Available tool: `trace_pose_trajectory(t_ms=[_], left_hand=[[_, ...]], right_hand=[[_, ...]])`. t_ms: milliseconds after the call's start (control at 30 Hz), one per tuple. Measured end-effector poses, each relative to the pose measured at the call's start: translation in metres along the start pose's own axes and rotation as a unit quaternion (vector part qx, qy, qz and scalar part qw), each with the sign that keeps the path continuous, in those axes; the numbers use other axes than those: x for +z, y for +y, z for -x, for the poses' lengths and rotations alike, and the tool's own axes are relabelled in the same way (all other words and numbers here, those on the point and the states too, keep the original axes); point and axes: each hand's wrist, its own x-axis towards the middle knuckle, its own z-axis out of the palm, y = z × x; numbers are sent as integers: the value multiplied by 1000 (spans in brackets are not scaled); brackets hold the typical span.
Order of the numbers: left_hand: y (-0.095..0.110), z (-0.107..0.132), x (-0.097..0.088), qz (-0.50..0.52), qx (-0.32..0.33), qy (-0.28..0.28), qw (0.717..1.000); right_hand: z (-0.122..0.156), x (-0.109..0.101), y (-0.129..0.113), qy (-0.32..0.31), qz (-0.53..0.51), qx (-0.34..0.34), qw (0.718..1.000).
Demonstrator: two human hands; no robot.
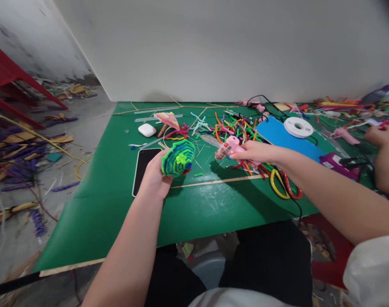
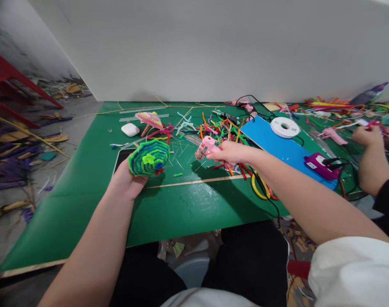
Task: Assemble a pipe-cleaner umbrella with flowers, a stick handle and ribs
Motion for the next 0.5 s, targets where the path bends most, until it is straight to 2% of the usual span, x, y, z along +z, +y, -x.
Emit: trace_pose_trajectory(t_ms=[500], left_hand=[[0,0,0,0,-15,5,1000]], right_hand=[[-2,-1,-2,4,8,6,1000]])
